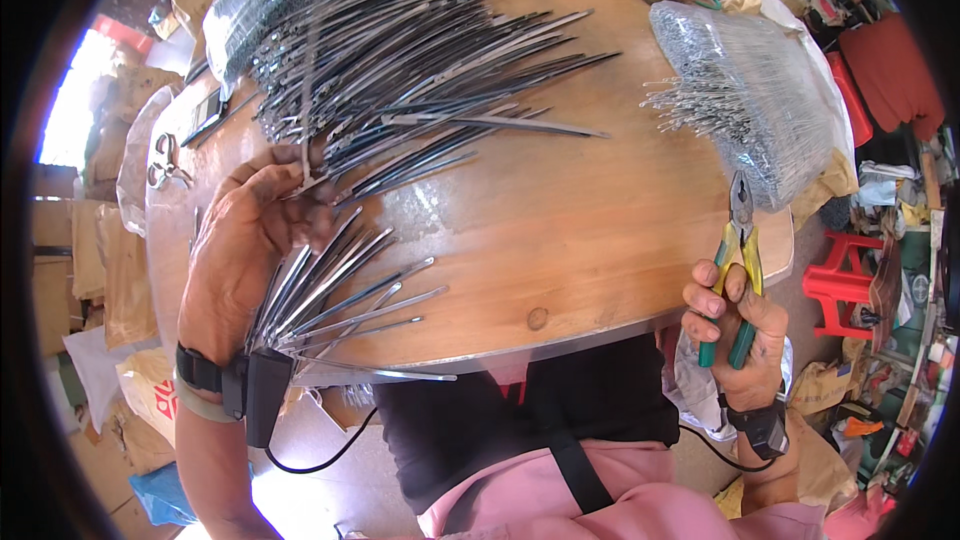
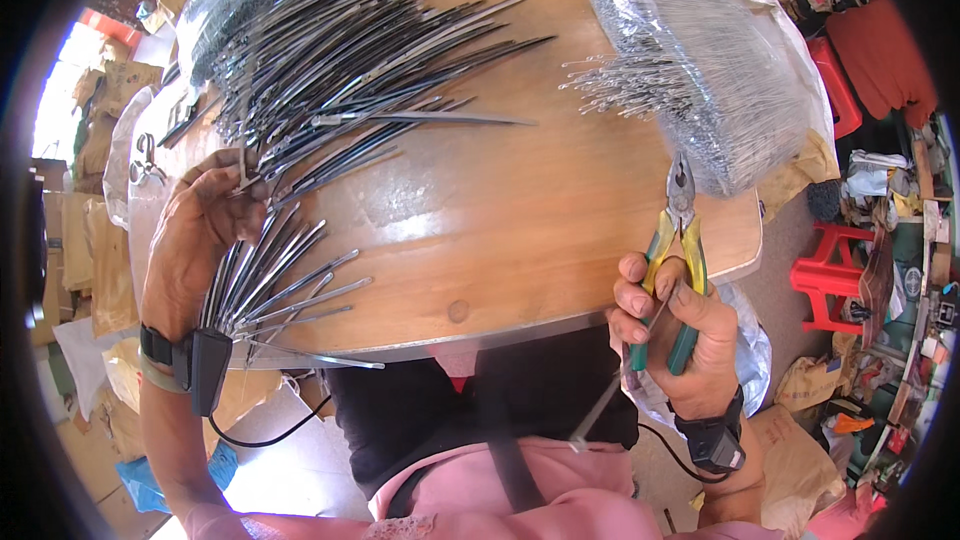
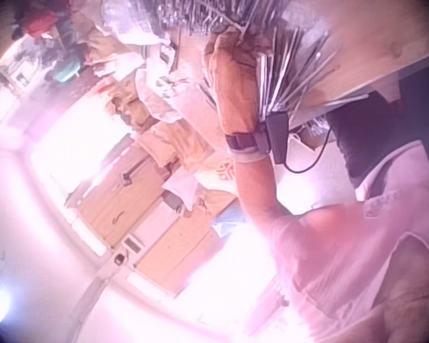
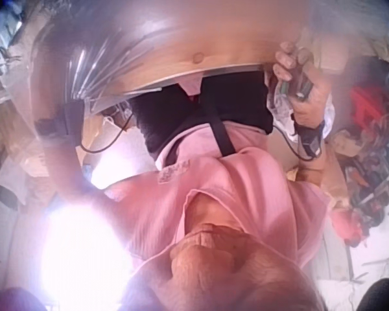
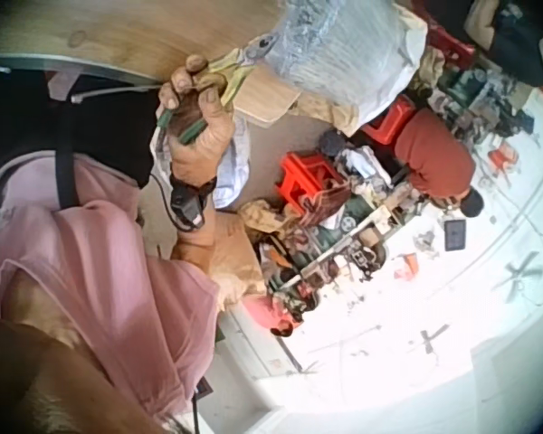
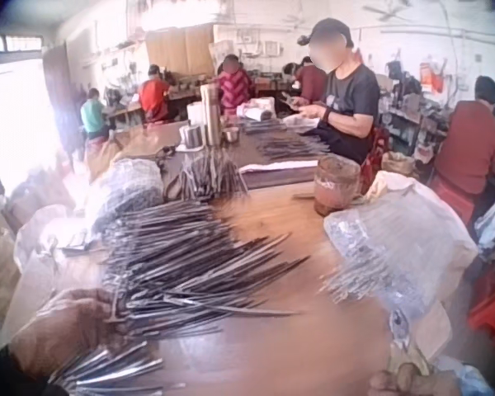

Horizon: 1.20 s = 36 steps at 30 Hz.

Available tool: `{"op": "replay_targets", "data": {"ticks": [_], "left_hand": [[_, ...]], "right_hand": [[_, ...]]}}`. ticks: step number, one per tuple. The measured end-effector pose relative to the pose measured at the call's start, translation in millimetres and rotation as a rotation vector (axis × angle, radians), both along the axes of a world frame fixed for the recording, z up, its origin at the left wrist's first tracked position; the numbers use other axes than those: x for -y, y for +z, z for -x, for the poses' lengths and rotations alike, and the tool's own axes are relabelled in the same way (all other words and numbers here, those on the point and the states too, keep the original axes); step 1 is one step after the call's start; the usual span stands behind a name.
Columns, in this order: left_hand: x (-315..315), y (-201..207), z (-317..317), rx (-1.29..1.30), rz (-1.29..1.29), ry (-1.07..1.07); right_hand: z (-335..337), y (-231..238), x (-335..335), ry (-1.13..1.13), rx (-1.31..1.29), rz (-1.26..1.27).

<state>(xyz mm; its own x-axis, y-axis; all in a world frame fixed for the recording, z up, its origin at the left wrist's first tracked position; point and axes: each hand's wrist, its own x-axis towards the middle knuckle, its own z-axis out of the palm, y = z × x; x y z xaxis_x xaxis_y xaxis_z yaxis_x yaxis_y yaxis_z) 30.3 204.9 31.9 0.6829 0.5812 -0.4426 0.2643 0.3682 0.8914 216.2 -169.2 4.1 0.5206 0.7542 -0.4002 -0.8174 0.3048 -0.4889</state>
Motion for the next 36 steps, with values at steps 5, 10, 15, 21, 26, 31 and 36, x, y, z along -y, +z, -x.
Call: {"op": "replay_targets", "data": {"ticks": [5, 10, 15, 21, 26, 31, 36], "left_hand": [[22.2, -3.2, -12.6, 0.051, 0.226, 0.061], [74.1, 8.6, 32.5, -0.072, 0.137, 0.129], [149.0, -14.2, 53.9, 0.131, 0.516, 0.331], [195.3, -13.7, 20.6, 0.27, 0.818, 0.112], [215.0, -21.3, 17.1, 0.167, 0.585, 0.068], [218.2, -23.7, 19.5, 0.055, 0.23, -0.011], [207.7, -20.3, 16.2, -0.11, 0.206, -0.235]], "right_hand": [[5.9, -5.6, -30.0, 0.036, 0.039, -0.009], [1.5, 4.8, -24.9, 0.103, 0.173, 0.085], [-6.5, 5.2, -10.1, 0.098, 0.473, 0.224], [-29.1, 23.1, 9.4, 0.046, 1.037, 0.285], [-35.0, 35.7, 16.4, 0.121, 1.344, 0.376], [-27.1, 42.4, 6.6, 0.206, 1.525, 0.429], [-20.4, 31.2, -18.0, 0.336, 1.919, 0.333]]}}
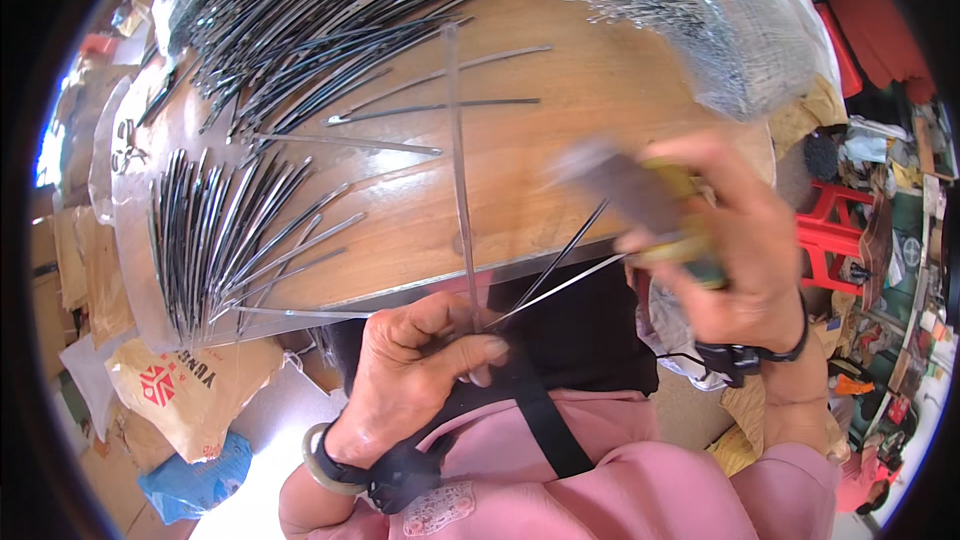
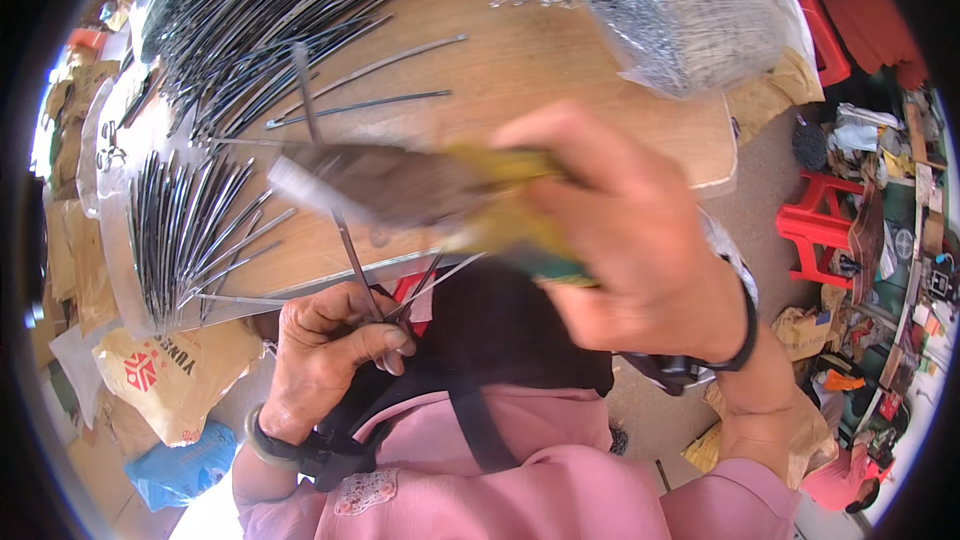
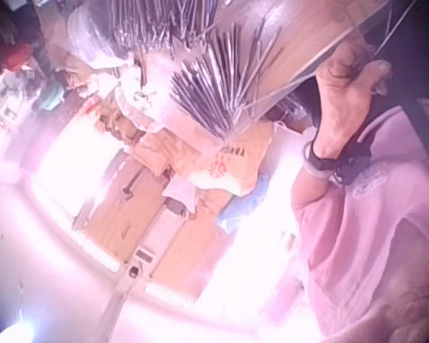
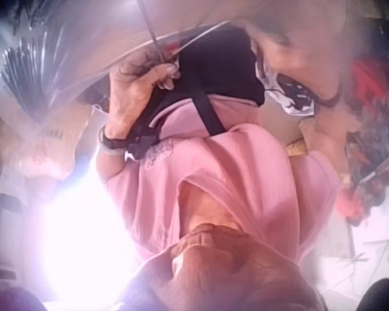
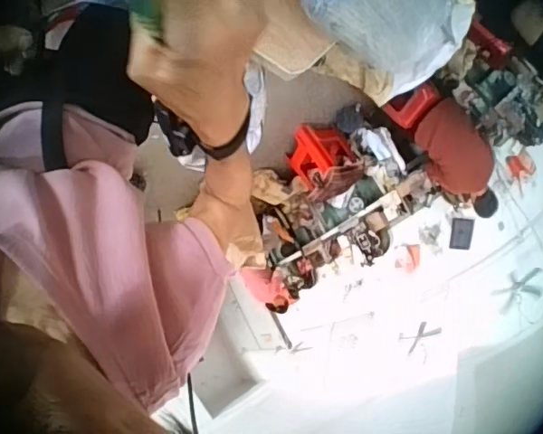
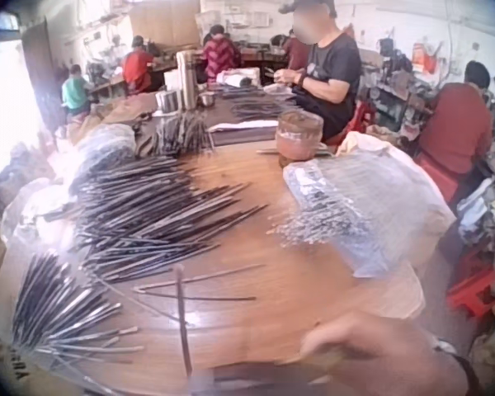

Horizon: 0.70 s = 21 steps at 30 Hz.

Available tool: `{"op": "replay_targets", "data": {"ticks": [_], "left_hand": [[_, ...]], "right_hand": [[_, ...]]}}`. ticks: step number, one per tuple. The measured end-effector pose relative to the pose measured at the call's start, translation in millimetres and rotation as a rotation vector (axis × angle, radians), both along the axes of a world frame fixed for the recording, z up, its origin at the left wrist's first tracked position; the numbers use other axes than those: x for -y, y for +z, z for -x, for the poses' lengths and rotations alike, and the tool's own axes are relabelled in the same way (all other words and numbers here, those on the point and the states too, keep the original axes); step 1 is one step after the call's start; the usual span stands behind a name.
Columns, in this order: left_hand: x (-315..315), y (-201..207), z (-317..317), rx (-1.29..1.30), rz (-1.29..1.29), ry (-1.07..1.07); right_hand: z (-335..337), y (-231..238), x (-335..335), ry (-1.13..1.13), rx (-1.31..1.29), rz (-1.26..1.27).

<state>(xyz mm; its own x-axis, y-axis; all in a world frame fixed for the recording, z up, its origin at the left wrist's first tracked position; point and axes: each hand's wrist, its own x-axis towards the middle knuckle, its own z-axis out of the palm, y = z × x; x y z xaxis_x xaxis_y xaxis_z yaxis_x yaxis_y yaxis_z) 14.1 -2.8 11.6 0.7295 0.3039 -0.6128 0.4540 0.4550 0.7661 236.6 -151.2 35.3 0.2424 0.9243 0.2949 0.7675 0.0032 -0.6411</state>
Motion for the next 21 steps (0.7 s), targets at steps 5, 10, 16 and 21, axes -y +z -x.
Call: {"op": "replay_targets", "data": {"ticks": [5, 10, 16, 21], "left_hand": [[-9.1, 3.9, -3.6, -0.065, 0.095, -0.093], [-10.2, 2.7, 1.6, -0.095, 0.134, -0.088], [-7.4, 0.3, 11.9, 0.012, 0.134, -0.025], [-35.1, -1.9, 8.8, 0.15, 0.126, -0.132]], "right_hand": [[3.2, -12.2, -24.9, 0.176, 0.18, 0.027], [6.9, -28.9, -27.7, 0.211, 0.137, 0.085], [10.5, -29.2, -26.3, 0.203, 0.127, 0.081], [19.3, -20.1, -25.7, 0.191, 0.158, -0.002]]}}
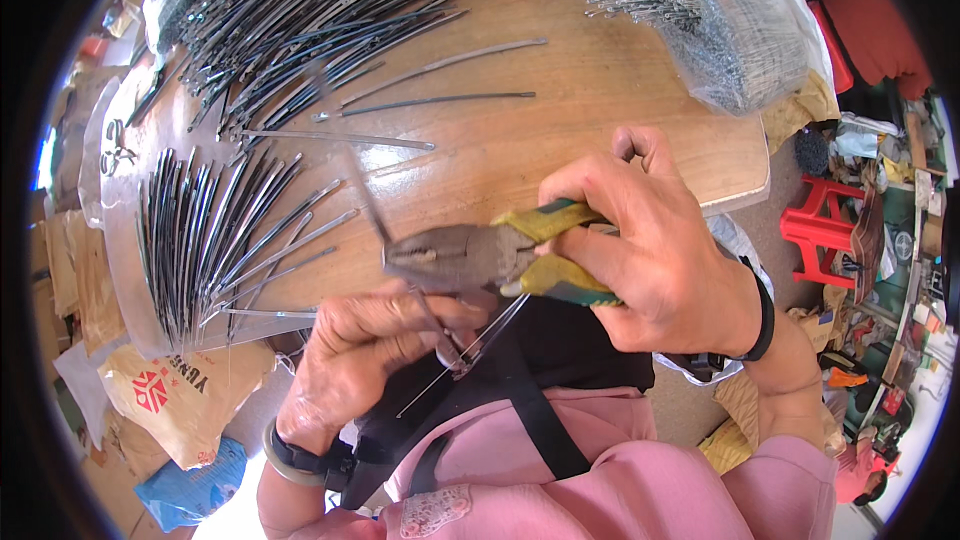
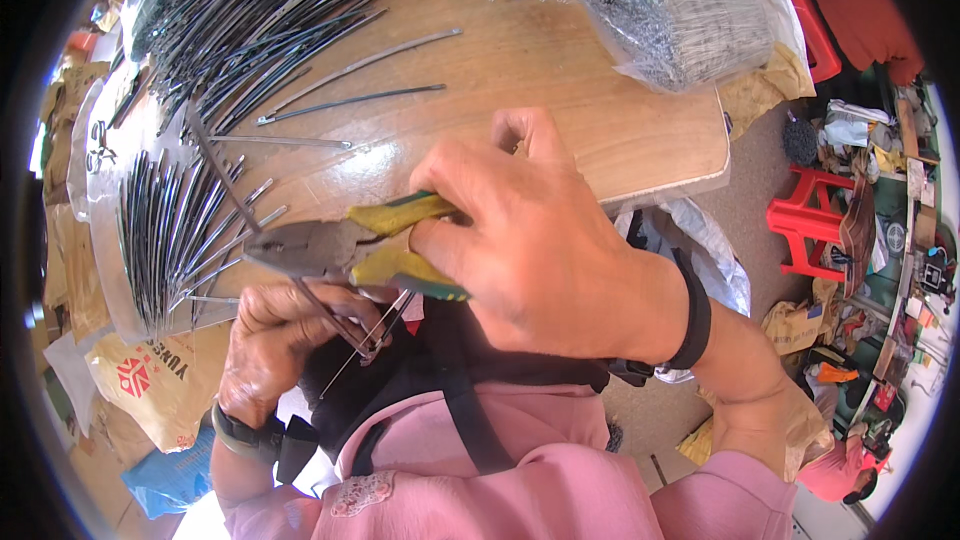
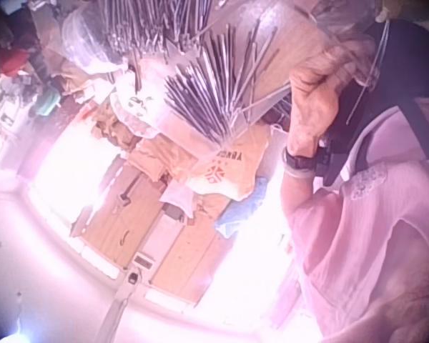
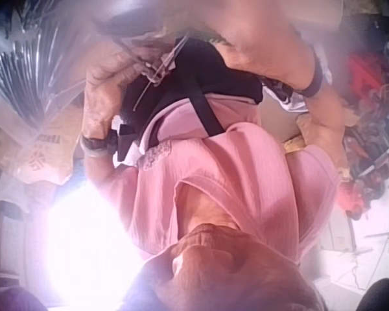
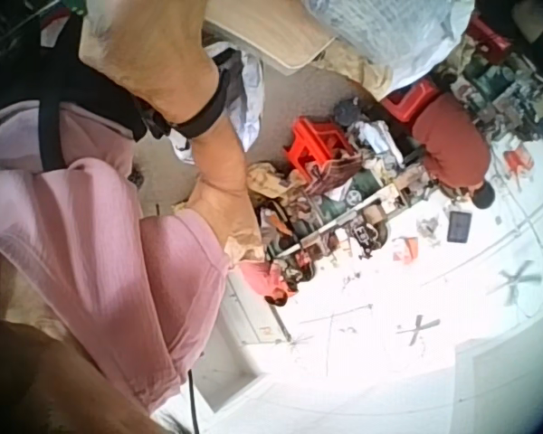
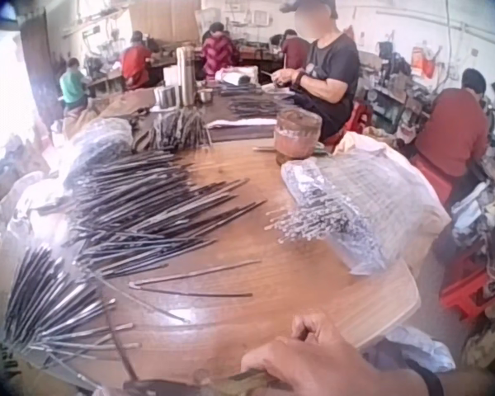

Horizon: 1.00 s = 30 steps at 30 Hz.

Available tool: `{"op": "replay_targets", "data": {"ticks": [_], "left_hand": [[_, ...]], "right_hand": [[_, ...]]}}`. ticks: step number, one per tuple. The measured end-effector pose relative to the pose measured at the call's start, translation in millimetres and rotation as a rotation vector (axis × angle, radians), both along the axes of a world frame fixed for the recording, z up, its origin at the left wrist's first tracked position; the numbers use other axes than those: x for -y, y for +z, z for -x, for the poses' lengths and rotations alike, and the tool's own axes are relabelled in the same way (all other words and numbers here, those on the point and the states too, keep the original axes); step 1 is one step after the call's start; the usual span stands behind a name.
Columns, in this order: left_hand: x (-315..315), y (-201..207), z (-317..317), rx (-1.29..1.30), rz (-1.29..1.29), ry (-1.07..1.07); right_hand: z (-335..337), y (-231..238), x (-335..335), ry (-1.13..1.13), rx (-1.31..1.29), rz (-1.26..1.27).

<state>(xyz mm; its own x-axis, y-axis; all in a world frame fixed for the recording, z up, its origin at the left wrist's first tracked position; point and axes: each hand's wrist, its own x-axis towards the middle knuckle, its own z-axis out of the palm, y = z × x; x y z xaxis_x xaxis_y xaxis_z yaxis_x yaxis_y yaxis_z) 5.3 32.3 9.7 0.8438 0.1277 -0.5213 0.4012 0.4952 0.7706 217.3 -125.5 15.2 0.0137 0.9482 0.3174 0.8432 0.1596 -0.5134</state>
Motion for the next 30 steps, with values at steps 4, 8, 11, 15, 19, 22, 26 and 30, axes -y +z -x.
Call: {"op": "replay_targets", "data": {"ticks": [4, 8, 11, 15, 19, 22, 26, 30], "left_hand": [[2.7, -1.6, -9.7, 0.014, 0.039, 0.039], [4.3, -9.5, -21.0, -0.01, -0.251, -0.302], [15.3, -15.8, -15.0, -0.066, 0.212, 0.026], [34.0, -7.1, -23.1, -0.058, 0.496, 0.42], [41.1, -3.6, -19.2, 0.085, 0.191, 0.451], [45.3, -2.4, -15.3, 0.145, 0.04, 0.474], [45.7, -0.8, -17.5, 0.11, -0.074, 0.482], [42.8, -12.4, -5.1, 0.076, -0.149, 0.524]], "right_hand": [[6.7, 8.9, 1.9, 0.038, -0.012, 0.006], [10.8, 3.8, 1.1, 0.049, -0.027, -0.012], [6.9, 10.0, -0.2, 0.0, 0.013, -0.042], [-2.7, 9.9, 17.9, -0.177, 0.0, 0.048], [5.9, 6.5, 34.4, -0.155, -0.334, 0.232], [13.0, 7.2, 35.2, -0.108, -0.406, 0.338], [17.2, 4.2, 30.2, -0.028, -0.285, 0.359], [26.1, -2.8, 22.3, 0.057, -0.147, 0.345]]}}
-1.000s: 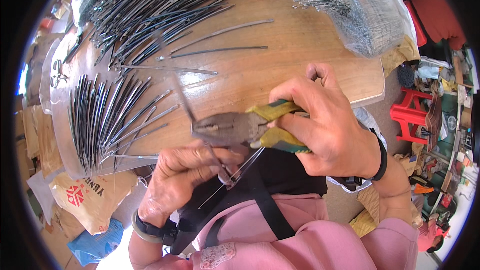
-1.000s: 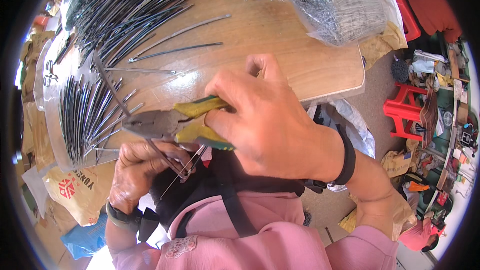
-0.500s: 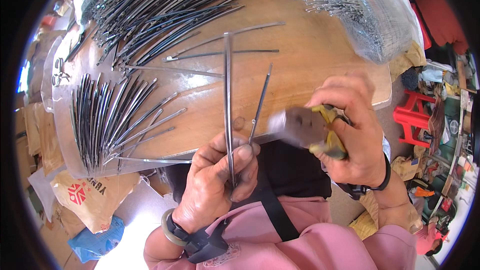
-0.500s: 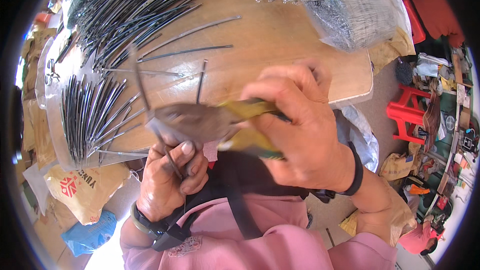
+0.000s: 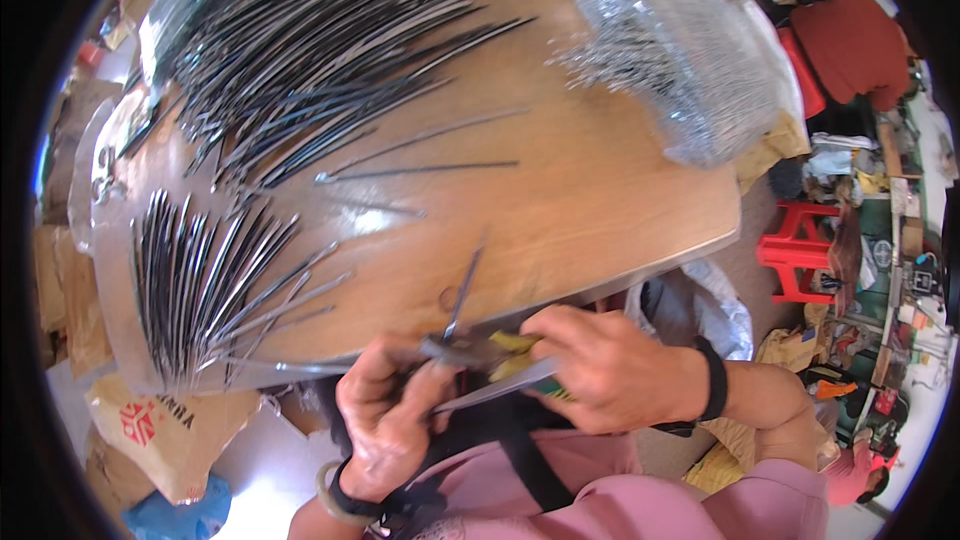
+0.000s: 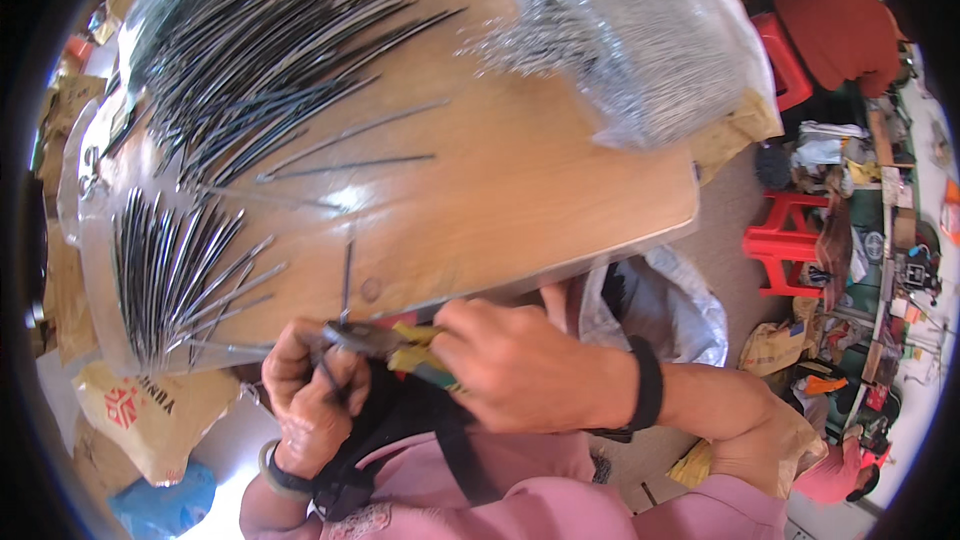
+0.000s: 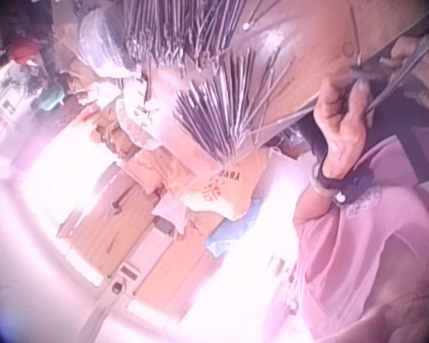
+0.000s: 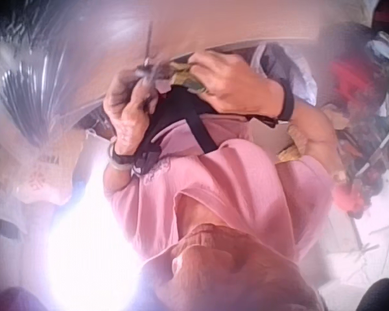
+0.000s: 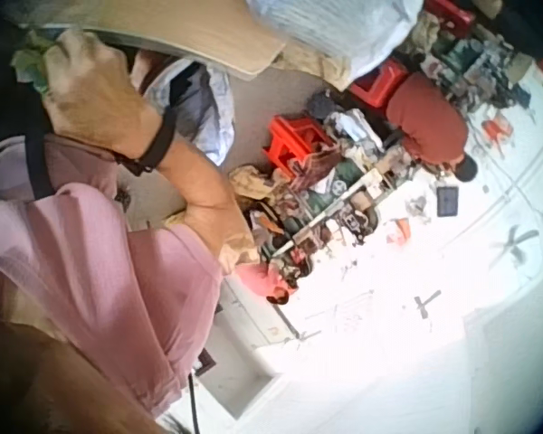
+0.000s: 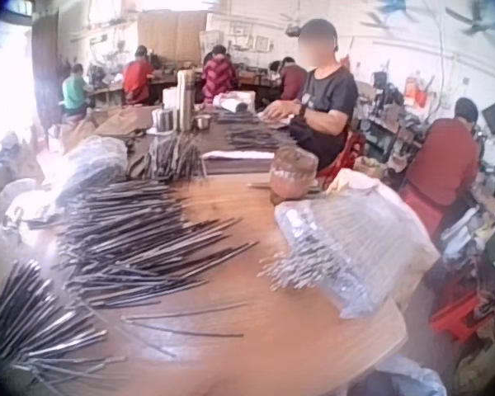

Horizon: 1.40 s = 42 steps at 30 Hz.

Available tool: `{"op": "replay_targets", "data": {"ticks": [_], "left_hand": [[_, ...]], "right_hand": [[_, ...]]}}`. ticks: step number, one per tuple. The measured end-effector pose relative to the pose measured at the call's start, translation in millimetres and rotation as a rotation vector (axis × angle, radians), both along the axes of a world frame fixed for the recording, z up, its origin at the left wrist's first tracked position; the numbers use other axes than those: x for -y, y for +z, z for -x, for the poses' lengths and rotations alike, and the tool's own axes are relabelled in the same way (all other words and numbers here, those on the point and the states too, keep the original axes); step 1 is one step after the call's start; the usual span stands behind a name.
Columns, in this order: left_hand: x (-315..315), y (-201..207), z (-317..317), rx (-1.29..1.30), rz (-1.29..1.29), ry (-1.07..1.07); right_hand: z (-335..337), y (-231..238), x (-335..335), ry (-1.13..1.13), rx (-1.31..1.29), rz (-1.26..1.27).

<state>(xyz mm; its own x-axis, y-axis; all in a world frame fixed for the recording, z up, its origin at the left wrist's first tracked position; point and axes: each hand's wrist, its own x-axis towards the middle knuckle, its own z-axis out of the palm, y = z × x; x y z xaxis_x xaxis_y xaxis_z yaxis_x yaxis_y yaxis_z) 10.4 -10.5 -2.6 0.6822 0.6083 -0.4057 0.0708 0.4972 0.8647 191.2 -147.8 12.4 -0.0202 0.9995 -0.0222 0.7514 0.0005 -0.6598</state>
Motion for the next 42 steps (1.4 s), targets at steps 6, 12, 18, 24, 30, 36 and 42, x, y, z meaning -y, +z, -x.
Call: {"op": "replay_targets", "data": {"ticks": [6, 12, 18, 24, 30, 36, 42], "left_hand": [[-13.6, 5.4, -0.9, 0.052, 0.01, 0.068], [-21.0, 2.5, 5.9, 0.073, 0.155, 0.079], [-15.2, 1.7, 4.6, 0.044, 0.065, 0.051], [-11.3, -5.2, 11.5, 0.058, 0.071, 0.103], [-17.1, -5.0, 6.1, 0.097, 0.025, 0.096], [-15.0, -9.7, 10.7, 0.089, 0.012, 0.091], [-10.8, -13.6, 16.3, 0.081, -0.046, 0.112]], "right_hand": [[-7.4, 6.2, -22.5, -0.017, -0.238, 0.021], [-6.9, 1.9, -24.7, -0.093, -0.231, -0.046], [0.0, 5.4, -21.5, 0.031, -0.069, 0.0], [-1.6, 1.7, -23.4, 0.052, -0.051, -0.039], [-10.1, 4.4, -27.3, 0.002, -0.084, -0.062], [-3.2, 1.6, -27.6, 0.063, -0.01, -0.028], [-1.8, -9.6, -27.8, 0.155, 0.079, -0.118]]}}
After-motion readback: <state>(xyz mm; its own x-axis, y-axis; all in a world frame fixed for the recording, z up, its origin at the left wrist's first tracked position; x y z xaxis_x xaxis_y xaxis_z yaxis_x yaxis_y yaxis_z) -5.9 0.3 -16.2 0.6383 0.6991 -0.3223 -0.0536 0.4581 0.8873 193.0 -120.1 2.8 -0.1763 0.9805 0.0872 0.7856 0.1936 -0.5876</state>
